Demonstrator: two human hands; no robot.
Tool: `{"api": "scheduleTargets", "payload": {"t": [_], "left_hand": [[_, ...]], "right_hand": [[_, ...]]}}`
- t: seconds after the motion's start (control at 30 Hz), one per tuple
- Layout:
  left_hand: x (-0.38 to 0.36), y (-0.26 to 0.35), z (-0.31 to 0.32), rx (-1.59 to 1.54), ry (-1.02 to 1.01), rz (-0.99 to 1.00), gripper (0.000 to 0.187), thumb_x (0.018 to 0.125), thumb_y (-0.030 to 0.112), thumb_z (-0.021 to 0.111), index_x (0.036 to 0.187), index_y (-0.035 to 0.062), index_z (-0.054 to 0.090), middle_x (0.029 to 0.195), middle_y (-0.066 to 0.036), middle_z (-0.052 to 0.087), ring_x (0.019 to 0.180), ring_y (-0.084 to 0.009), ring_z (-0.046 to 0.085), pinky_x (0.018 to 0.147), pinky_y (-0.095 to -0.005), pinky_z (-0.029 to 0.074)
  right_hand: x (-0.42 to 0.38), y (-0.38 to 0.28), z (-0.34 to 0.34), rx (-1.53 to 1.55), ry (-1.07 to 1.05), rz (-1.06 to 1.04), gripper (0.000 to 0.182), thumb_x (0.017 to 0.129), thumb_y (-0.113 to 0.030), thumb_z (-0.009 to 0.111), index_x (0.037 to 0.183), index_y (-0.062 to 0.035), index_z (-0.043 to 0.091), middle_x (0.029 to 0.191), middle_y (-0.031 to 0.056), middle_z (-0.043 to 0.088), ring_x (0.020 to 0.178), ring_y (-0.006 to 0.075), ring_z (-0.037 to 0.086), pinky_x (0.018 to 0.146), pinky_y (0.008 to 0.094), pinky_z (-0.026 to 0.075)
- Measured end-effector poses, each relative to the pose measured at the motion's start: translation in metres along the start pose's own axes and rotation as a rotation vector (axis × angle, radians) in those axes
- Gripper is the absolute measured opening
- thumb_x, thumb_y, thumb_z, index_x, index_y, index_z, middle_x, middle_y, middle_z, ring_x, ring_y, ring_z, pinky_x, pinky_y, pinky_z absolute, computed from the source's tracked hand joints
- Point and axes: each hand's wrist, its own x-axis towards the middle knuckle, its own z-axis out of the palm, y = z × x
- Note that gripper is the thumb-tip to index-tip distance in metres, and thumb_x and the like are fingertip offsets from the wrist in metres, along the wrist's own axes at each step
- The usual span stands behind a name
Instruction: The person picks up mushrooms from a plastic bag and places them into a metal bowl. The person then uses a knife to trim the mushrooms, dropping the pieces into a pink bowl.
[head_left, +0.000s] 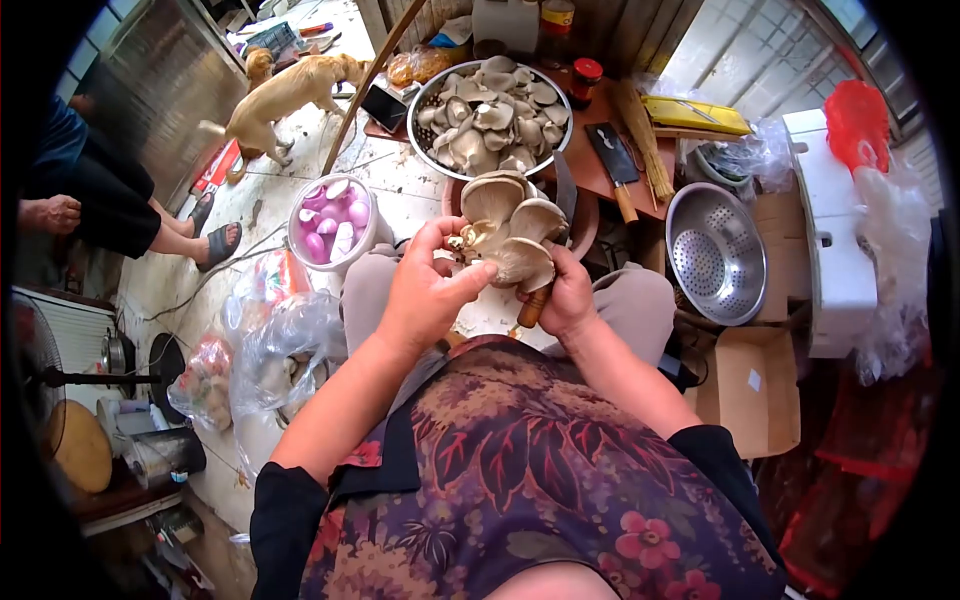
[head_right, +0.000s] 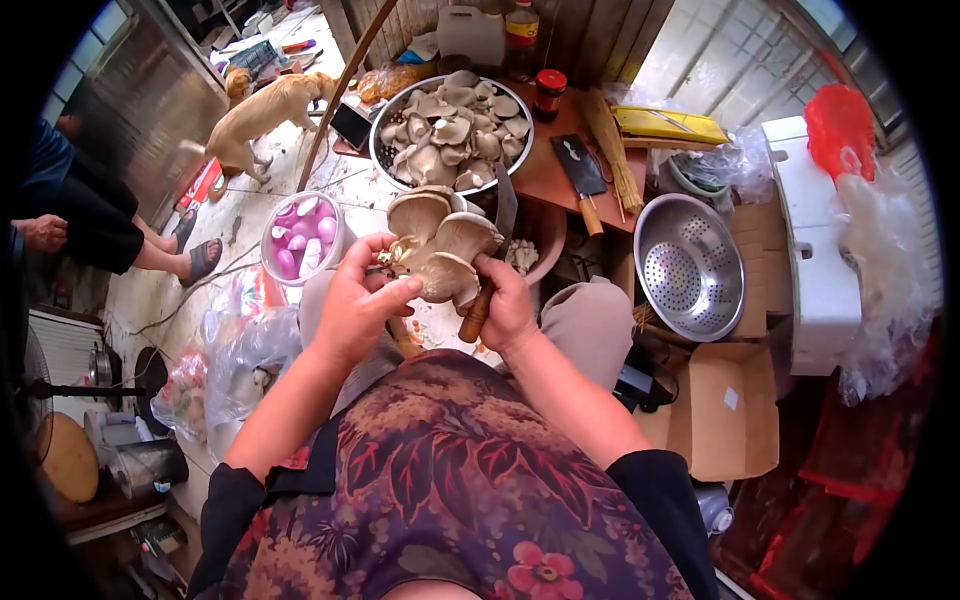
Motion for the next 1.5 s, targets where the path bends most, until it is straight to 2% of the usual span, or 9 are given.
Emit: {"api": "scheduleTargets", "payload": {"t": [0.17, 0.27, 0.43, 0.73, 0.83, 0.97, 1.07, 1.13, 1.5], "left_hand": [[0.006, 0.000, 0.003, -0.089, 0.024, -0.069, 0.053, 0.075, 0.014, 0.077, 0.118, 0.0019, 0.050, 0.097, -0.007, 0.059, 0.075, -0.0101, 0.059, 0.060, -0.0238, 0.049], [0.013, -0.002, 0.000, -0.233, 0.001, -0.138, 0.047, 0.077, 0.009, 0.072, 0.119, 0.0079, 0.049, 0.098, -0.004, 0.061, 0.084, -0.0129, 0.062, 0.066, -0.0288, 0.055], [0.027, -0.001, -0.004, -0.366, 0.125, -0.285, 0.038, 0.076, 0.018, 0.059, 0.113, 0.0135, 0.052, 0.096, -0.003, 0.061, 0.084, -0.0155, 0.062, 0.062, -0.0317, 0.053], [0.069, -0.013, -0.030, -0.723, 0.252, -0.352, 0.027, 0.081, 0.028, 0.061, 0.103, 0.0109, 0.059, 0.093, -0.004, 0.064, 0.080, -0.0203, 0.063, 0.065, -0.0339, 0.054], [0.087, -0.015, -0.034, -0.762, 0.261, -0.288, 0.027, 0.082, 0.024, 0.067, 0.101, 0.0074, 0.058, 0.097, -0.009, 0.061, 0.083, -0.0235, 0.061, 0.074, -0.0368, 0.057], [0.110, -0.016, -0.031, -0.766, 0.282, -0.289, 0.035, 0.082, 0.023, 0.071, 0.108, 0.0047, 0.056, 0.104, -0.011, 0.054, 0.089, -0.0250, 0.059, 0.075, -0.0386, 0.057], [0.131, -0.025, -0.033, -0.771, 0.256, -0.298, 0.036, 0.082, 0.023, 0.071, 0.109, 0.0045, 0.056, 0.103, -0.011, 0.054, 0.088, -0.0249, 0.059, 0.075, -0.0383, 0.057], [0.143, -0.024, -0.029, -0.778, 0.253, -0.301, 0.034, 0.083, 0.024, 0.072, 0.107, 0.0047, 0.057, 0.102, -0.011, 0.055, 0.088, -0.0247, 0.060, 0.075, -0.0379, 0.057], [0.202, -0.036, -0.024, -0.768, 0.183, -0.313, 0.026, 0.085, 0.023, 0.070, 0.104, 0.0065, 0.061, 0.099, -0.009, 0.058, 0.085, -0.0230, 0.062, 0.073, -0.0374, 0.057]], "right_hand": [[0.005, 0.001, -0.012, -0.115, -0.054, -0.036, 0.032, 0.097, -0.033, 0.045, 0.107, -0.0067, 0.061, 0.089, 0.0054, 0.066, 0.068, 0.0171, 0.060, 0.054, 0.0301, 0.047], [0.000, -0.005, 0.001, -0.094, 0.043, -0.079, 0.022, 0.092, -0.023, 0.057, 0.105, -0.0047, 0.057, 0.078, 0.0044, 0.061, 0.052, 0.0145, 0.055, 0.046, 0.0273, 0.045], [0.006, -0.021, 0.005, -0.318, 0.006, -0.099, 0.024, 0.091, -0.020, 0.061, 0.108, -0.0030, 0.057, 0.078, 0.0044, 0.059, 0.051, 0.0128, 0.053, 0.045, 0.0264, 0.044], [0.009, -0.039, 0.014, -0.667, 0.006, -0.251, 0.033, 0.088, -0.011, 0.063, 0.118, 0.0010, 0.058, 0.099, 0.0067, 0.065, 0.056, 0.0075, 0.052, 0.050, 0.0227, 0.045], [0.009, -0.035, 0.018, -0.957, -0.113, -0.336, 0.027, 0.085, -0.012, 0.067, 0.108, -0.0002, 0.061, 0.093, 0.0011, 0.063, 0.080, 0.0063, 0.055, 0.071, 0.0217, 0.046], [0.029, -0.033, 0.012, -1.064, -0.118, -0.285, 0.026, 0.083, -0.015, 0.069, 0.105, -0.0019, 0.063, 0.091, 0.0046, 0.064, 0.078, 0.0079, 0.056, 0.070, 0.0243, 0.047], [0.049, -0.039, 0.015, -1.171, -0.147, -0.474, 0.027, 0.082, -0.017, 0.069, 0.104, -0.0016, 0.063, 0.091, 0.0080, 0.065, 0.076, 0.0113, 0.057, 0.070, 0.0256, 0.047], [0.063, -0.043, 0.015, -1.164, -0.105, -0.282, 0.027, 0.082, -0.018, 0.069, 0.103, -0.0016, 0.064, 0.091, 0.0104, 0.066, 0.079, 0.0151, 0.061, 0.073, 0.0276, 0.049], [0.121, -0.051, 0.005, -1.196, -0.085, -0.327, 0.023, 0.084, -0.017, 0.067, 0.100, -0.0008, 0.063, 0.088, 0.0121, 0.067, 0.070, 0.0146, 0.065, 0.065, 0.0284, 0.051]]}}
